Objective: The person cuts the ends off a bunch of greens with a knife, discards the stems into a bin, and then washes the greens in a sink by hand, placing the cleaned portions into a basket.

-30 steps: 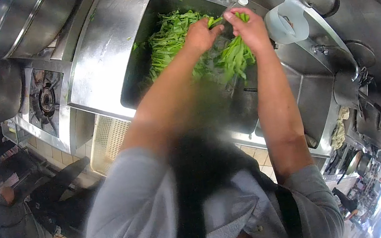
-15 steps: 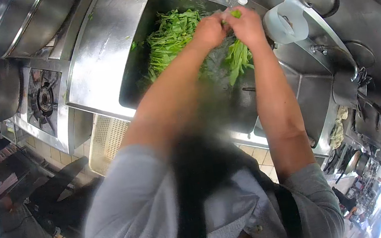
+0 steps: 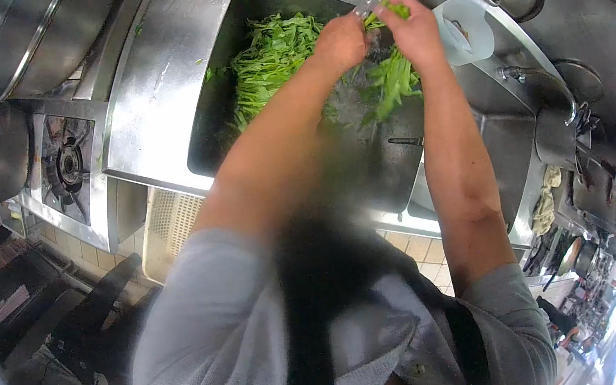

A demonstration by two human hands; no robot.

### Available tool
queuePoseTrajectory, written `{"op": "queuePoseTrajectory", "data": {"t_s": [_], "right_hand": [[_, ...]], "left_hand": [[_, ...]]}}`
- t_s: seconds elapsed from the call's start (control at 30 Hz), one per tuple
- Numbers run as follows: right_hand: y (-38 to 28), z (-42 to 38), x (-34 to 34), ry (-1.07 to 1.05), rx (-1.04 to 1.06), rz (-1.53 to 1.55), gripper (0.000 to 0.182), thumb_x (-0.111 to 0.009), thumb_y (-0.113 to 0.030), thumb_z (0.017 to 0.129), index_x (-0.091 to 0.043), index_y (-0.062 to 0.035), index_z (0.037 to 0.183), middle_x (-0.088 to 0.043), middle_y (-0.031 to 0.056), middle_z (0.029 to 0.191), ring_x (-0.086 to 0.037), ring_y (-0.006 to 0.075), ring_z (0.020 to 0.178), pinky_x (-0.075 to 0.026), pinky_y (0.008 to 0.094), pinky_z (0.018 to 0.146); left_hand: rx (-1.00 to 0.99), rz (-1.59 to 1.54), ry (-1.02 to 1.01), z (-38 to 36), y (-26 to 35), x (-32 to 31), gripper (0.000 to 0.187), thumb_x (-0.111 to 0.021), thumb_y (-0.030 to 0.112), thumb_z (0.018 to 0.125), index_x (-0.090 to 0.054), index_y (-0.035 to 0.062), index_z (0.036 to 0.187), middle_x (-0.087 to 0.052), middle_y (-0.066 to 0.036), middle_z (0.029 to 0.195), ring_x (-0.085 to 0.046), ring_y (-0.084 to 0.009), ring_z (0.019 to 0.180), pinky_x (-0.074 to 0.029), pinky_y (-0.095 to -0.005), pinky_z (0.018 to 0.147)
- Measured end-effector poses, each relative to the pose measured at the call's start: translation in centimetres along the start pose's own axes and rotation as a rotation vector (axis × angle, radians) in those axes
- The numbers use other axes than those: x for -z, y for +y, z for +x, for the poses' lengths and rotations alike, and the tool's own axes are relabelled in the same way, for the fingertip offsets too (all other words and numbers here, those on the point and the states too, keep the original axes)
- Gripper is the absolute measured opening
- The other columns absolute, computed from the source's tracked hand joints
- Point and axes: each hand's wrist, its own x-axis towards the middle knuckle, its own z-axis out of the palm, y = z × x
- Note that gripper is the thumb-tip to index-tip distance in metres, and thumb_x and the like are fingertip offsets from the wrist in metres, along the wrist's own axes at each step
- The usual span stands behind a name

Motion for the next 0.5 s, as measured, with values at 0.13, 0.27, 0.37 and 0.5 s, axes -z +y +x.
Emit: {"op": "queuePoseTrajectory", "data": {"t_s": [0.13, 0.27, 0.37, 0.5], "right_hand": [[-1.7, 0.4, 2.9, 0.150, -0.199, 0.409, 0.023, -0.073, -0.024, 0.082, -0.070, -0.0074, 0.097, -0.067, 0.0051, 0.079, -0.060, 0.0132, 0.067, -0.049, 0.0284, 0.066], [-1.8, 0.3, 4.8, 0.183, -0.114, 0.551, 0.019, -0.073, -0.021, 0.083, -0.071, -0.0075, 0.097, -0.062, 0.0002, 0.071, -0.053, 0.0078, 0.059, -0.040, 0.0229, 0.056], [-1.6, 0.5, 6.1, 0.127, -0.090, 0.508, 0.021, -0.073, -0.020, 0.082, -0.071, -0.0087, 0.099, -0.061, -0.0012, 0.069, -0.053, 0.0079, 0.058, -0.038, 0.0226, 0.054], [-1.5, 0.4, 6.2, -0.028, -0.067, 0.265, 0.024, -0.074, -0.020, 0.081, -0.071, -0.0100, 0.103, -0.062, -0.0011, 0.071, -0.054, 0.0079, 0.060, -0.041, 0.0235, 0.056]], "left_hand": [[0.163, 0.026, -0.136, -1.4, -1.3, 0.8, 0.040, -0.063, 0.034, 0.088, -0.058, 0.0056, 0.115, -0.065, -0.024, 0.102, -0.062, -0.0425, 0.096, -0.050, -0.0500, 0.083], [0.237, 0.024, -0.178, -4.0, -5.8, -0.6, 0.044, -0.064, 0.035, 0.087, -0.059, 0.0036, 0.117, -0.064, -0.025, 0.106, -0.062, -0.0426, 0.096, -0.049, -0.0505, 0.083], [0.114, 0.462, -0.585, -4.4, -9.7, -1.4, 0.049, -0.066, 0.034, 0.086, -0.057, 0.0061, 0.124, -0.060, -0.019, 0.121, -0.058, -0.0351, 0.113, -0.047, -0.0442, 0.094], [0.163, 0.117, -0.181, -3.8, -8.8, -0.5, 0.052, -0.070, 0.029, 0.082, -0.056, 0.0059, 0.127, -0.057, -0.018, 0.127, -0.055, -0.0326, 0.118, -0.045, -0.0415, 0.100]]}}
